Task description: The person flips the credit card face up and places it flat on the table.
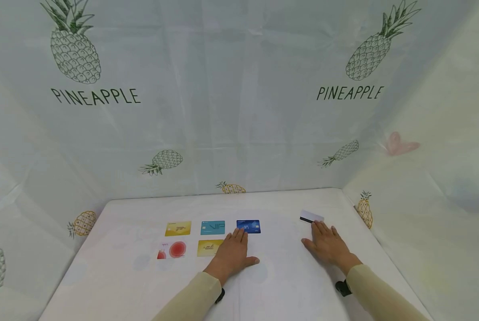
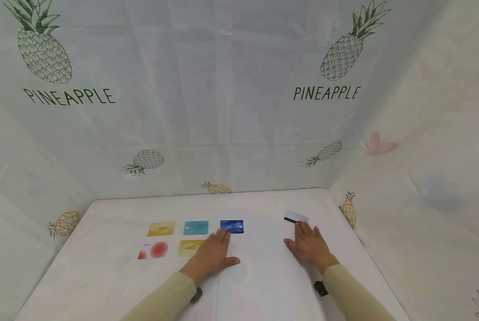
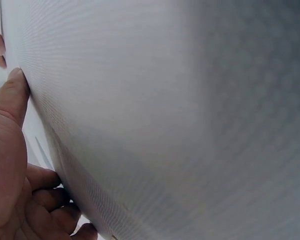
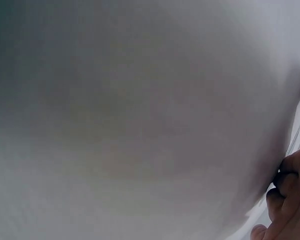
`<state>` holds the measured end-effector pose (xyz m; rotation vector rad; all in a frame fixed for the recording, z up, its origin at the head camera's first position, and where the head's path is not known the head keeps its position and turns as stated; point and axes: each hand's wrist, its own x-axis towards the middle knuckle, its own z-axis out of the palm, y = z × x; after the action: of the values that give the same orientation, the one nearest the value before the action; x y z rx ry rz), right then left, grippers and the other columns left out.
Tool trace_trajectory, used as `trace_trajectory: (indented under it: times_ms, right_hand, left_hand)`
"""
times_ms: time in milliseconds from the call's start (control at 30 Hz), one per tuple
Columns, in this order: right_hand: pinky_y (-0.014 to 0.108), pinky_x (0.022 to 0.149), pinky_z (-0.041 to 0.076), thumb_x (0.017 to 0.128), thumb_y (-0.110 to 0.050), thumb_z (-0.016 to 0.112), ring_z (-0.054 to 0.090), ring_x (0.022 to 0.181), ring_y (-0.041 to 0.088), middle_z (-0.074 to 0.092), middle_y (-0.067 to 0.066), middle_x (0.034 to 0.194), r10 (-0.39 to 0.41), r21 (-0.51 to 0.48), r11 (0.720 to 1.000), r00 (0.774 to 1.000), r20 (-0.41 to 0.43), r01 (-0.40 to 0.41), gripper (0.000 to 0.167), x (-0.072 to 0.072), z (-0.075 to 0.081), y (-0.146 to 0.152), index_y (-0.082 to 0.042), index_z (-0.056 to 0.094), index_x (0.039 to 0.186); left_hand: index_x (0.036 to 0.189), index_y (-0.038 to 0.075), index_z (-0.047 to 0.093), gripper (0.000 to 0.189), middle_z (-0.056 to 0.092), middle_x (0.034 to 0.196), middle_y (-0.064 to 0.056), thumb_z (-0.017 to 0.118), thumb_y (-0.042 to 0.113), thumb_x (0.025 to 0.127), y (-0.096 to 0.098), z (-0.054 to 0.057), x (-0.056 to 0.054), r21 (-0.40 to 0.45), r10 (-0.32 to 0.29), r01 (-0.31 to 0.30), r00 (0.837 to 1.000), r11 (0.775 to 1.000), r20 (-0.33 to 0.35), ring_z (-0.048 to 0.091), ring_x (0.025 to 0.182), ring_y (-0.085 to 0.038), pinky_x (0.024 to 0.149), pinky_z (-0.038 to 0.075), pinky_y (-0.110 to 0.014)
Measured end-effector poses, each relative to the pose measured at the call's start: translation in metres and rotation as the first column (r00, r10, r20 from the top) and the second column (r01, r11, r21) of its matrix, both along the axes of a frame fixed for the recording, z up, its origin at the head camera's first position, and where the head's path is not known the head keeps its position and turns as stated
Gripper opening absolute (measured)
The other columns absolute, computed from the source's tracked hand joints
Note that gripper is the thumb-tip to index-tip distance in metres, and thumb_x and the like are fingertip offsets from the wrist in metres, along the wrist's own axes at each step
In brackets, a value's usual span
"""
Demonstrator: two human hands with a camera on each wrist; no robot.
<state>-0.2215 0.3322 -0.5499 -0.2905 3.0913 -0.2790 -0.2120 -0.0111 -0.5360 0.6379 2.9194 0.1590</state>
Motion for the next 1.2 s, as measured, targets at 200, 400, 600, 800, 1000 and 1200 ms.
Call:
trace_trajectory:
  times_ms: [200, 400, 600, 800, 1000, 1200]
  right_hand:
    - [0.07, 0.123, 0.021, 0.109, -0.055, 0.048, 0.032, 0.153, 0.051, 0.035, 0.032, 0.164, 0.05, 0.012, 0.999, 0.999, -0.019, -0.049, 0.083, 0.012, 0.0, -0.015, 0.013, 0.038, 0.155]
    - [0.067, 0.123, 0.025, 0.109, -0.054, 0.048, 0.036, 0.153, 0.048, 0.038, 0.03, 0.163, 0.121, 0.056, 0.991, 0.992, -0.044, -0.119, 0.08, 0.019, 0.0, -0.026, 0.012, 0.041, 0.154]
    - [0.066, 0.123, 0.026, 0.108, -0.052, 0.051, 0.038, 0.152, 0.047, 0.041, 0.029, 0.162, 0.172, 0.06, 0.984, 0.984, -0.047, -0.169, 0.078, 0.027, 0.003, -0.038, 0.011, 0.044, 0.153]
    - [0.065, 0.124, 0.026, 0.107, -0.055, 0.051, 0.038, 0.153, 0.044, 0.041, 0.026, 0.163, 0.193, 0.075, 0.979, 0.981, -0.018, -0.191, 0.079, 0.034, 0.003, -0.053, 0.008, 0.044, 0.155]
    - [0.062, 0.126, 0.025, 0.106, -0.056, 0.053, 0.038, 0.154, 0.041, 0.042, 0.023, 0.164, 0.199, 0.09, 0.976, 0.98, 0.003, -0.198, 0.079, 0.04, 0.002, -0.063, 0.006, 0.044, 0.156]
    - [0.061, 0.126, 0.026, 0.106, -0.056, 0.053, 0.039, 0.154, 0.039, 0.043, 0.021, 0.164, 0.229, 0.103, 0.968, 0.973, -0.002, -0.228, 0.079, 0.045, 0.004, -0.07, 0.005, 0.044, 0.156]
  left_hand:
    - [0.161, 0.004, 0.041, 0.096, 0.037, 0.17, -0.014, 0.061, 0.072, 0.095, -0.001, 0.0, 0.0, 0.006, 0.0, 0.0, 1.0, 1.0, -0.001, 0.032, 0.159, -0.031, 0.127, 0.031, -0.047]
    - [0.161, 0.004, 0.041, 0.096, 0.037, 0.169, -0.014, 0.061, 0.071, 0.095, 0.001, 0.001, 0.0, -0.001, 0.004, -0.004, 1.0, 1.0, 0.004, 0.032, 0.159, -0.031, 0.127, 0.031, -0.047]
    - [0.16, 0.005, 0.042, 0.096, 0.038, 0.169, -0.014, 0.061, 0.072, 0.095, 0.002, 0.002, 0.0, -0.011, 0.012, -0.012, 1.0, 1.0, 0.005, 0.033, 0.159, -0.03, 0.127, 0.03, -0.047]
    - [0.161, 0.006, 0.041, 0.096, 0.037, 0.17, -0.013, 0.06, 0.072, 0.095, 0.003, 0.0, -0.001, -0.032, 0.014, -0.014, 1.0, 0.999, 0.003, 0.031, 0.16, -0.03, 0.128, 0.028, -0.048]
    - [0.161, 0.007, 0.043, 0.095, 0.038, 0.169, -0.012, 0.061, 0.073, 0.094, 0.004, 0.001, 0.002, -0.052, 0.018, -0.018, 1.0, 0.998, -0.017, 0.031, 0.16, -0.03, 0.128, 0.029, -0.05]
    - [0.16, 0.005, 0.043, 0.092, 0.037, 0.169, -0.014, 0.062, 0.068, 0.096, 0.007, 0.001, 0.006, -0.03, 0.013, -0.015, 0.999, 0.999, -0.041, 0.031, 0.159, -0.03, 0.128, 0.028, -0.049]
